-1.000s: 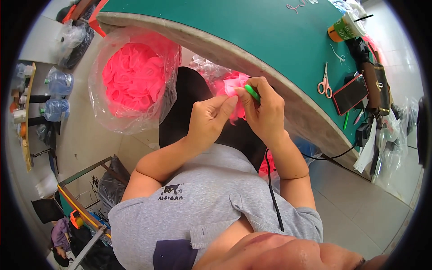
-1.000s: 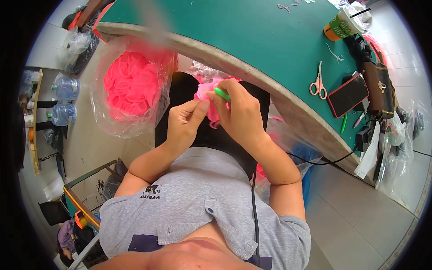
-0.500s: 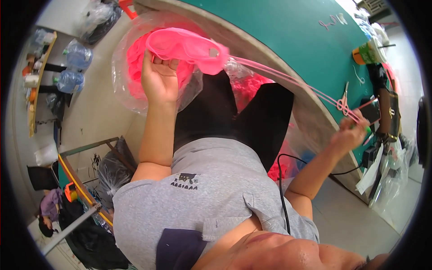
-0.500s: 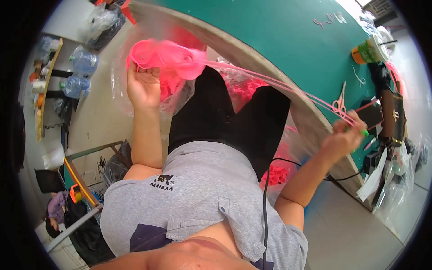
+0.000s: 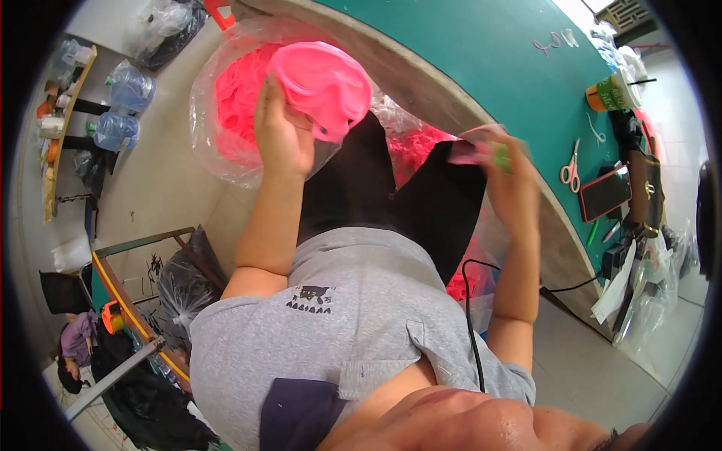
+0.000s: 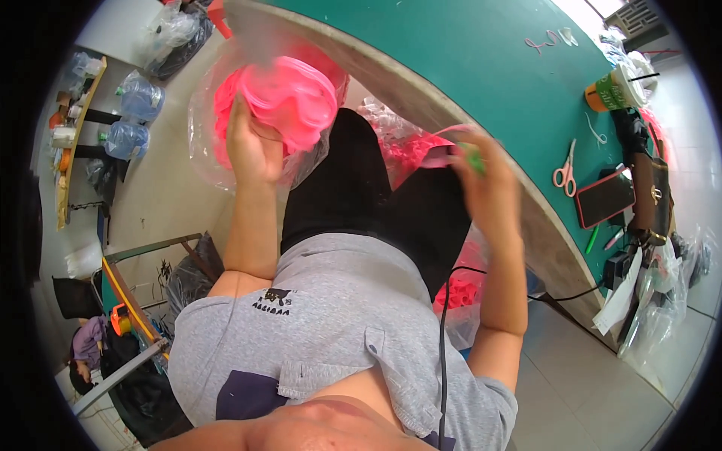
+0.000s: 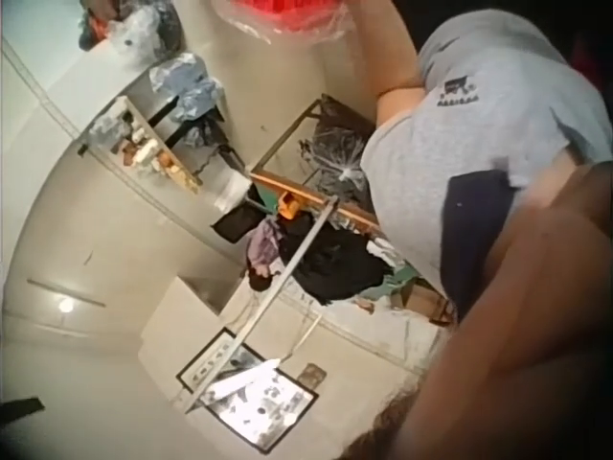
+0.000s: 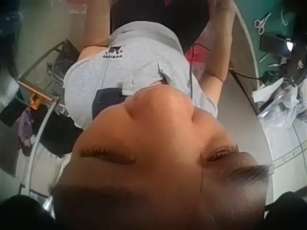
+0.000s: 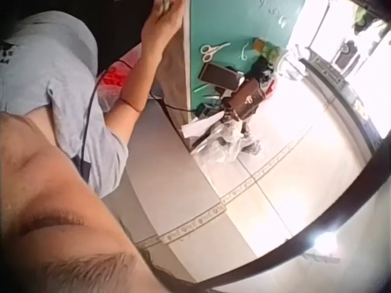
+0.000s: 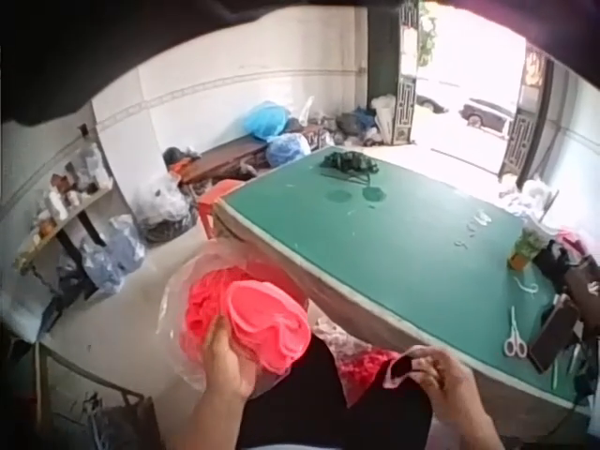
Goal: Trimming excess material from pink plastic toy parts using a small hand tool at a workbench.
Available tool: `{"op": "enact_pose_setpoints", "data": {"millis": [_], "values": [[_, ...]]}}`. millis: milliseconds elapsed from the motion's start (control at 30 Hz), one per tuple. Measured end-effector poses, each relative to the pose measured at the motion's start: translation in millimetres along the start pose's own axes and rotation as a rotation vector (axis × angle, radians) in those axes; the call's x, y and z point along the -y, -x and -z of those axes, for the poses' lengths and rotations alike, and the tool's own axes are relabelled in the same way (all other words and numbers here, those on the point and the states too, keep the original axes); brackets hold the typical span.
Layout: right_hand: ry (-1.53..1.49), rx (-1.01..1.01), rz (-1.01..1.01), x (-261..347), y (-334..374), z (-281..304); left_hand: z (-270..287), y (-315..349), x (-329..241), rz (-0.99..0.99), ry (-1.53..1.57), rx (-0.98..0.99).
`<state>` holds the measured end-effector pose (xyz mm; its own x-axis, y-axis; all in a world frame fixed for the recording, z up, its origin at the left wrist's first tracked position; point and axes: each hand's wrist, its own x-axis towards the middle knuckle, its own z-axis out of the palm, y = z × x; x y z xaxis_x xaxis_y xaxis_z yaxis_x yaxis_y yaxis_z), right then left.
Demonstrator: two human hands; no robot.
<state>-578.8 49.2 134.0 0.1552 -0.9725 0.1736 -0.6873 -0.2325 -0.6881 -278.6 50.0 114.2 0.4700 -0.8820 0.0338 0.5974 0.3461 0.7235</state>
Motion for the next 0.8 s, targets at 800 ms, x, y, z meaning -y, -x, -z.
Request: {"op": "enact_pose_setpoints", "data": {"millis": [800], "values": [[-1.191,-0.159,0.089,24,-32,-15,-37,56,40,0.391,0.025,0.398]]}}
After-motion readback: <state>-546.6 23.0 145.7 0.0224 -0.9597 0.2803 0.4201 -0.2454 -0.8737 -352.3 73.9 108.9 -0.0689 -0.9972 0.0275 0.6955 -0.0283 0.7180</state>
